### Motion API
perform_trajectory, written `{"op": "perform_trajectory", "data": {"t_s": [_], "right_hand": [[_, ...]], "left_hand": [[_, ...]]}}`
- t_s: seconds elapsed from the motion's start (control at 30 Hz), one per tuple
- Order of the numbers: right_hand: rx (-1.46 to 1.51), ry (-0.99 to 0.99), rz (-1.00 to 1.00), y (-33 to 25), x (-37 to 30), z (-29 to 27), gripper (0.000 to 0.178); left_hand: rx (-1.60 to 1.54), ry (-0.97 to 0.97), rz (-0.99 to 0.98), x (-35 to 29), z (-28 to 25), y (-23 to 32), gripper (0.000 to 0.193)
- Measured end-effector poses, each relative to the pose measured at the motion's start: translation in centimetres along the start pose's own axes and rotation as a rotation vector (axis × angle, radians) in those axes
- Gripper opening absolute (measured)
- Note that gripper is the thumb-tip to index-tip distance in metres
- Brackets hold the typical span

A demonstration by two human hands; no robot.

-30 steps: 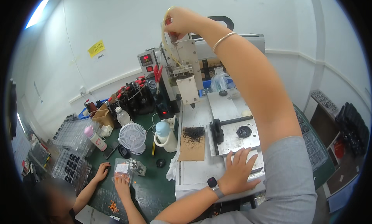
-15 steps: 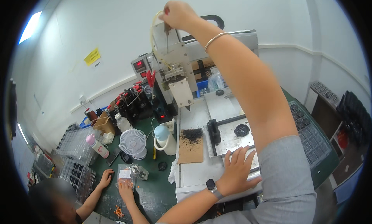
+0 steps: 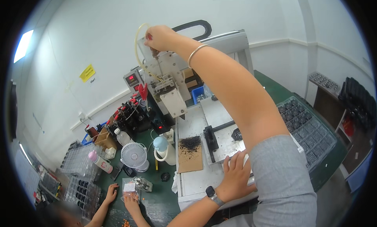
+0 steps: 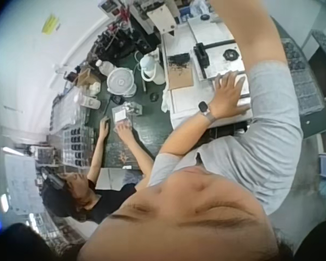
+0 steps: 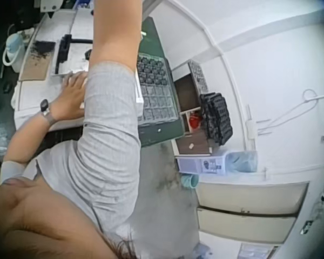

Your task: Assembling electronic components using specialized machinery and hand tools.

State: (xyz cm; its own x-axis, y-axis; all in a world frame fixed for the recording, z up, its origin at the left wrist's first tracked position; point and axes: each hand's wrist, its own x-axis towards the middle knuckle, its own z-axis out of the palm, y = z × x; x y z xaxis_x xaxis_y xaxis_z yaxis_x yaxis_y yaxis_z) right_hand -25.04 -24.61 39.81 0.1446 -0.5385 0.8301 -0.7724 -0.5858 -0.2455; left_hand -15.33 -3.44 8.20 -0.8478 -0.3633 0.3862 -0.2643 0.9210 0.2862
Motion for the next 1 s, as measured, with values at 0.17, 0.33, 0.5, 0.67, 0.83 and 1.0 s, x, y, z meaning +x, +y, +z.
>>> {"op": "perform_trajectory", "data": {"t_s": [0.17, 0.33, 0.5, 0.67, 0.83, 1.0], "right_hand": [[0.073, -0.012, 0.067, -0.3, -0.1, 0.0, 0.028], [-0.021, -0.019, 0.012, -0.6, -0.4, -0.1, 0.026], [0.031, -0.042, 0.047, 0.0, 0.1, 0.0, 0.025], [0.161, -0.103, 0.131, 0.7, 0.3, 0.2, 0.025], [0.592, -0.272, 0.151, 1.3, 1.3, 0.4, 0.033], [0.346, -0.210, 0.141, 0.7, 1.9, 1.0, 0.040]], "left_hand": [[0.005, -0.001, 0.004, 0.0, 0.0, -0.1, 0.079], [0.001, 0.000, 0.011, 0.0, -0.1, -0.1, 0.080], [0.005, 0.008, 0.017, -0.1, 0.0, -0.1, 0.080], [-0.008, 0.010, 0.015, -0.1, -0.1, -0.1, 0.080], [0.012, 0.014, 0.017, -0.1, 0.0, -0.2, 0.079], [0.026, -0.018, 0.012, 0.0, 0.0, -0.1, 0.077]]}}
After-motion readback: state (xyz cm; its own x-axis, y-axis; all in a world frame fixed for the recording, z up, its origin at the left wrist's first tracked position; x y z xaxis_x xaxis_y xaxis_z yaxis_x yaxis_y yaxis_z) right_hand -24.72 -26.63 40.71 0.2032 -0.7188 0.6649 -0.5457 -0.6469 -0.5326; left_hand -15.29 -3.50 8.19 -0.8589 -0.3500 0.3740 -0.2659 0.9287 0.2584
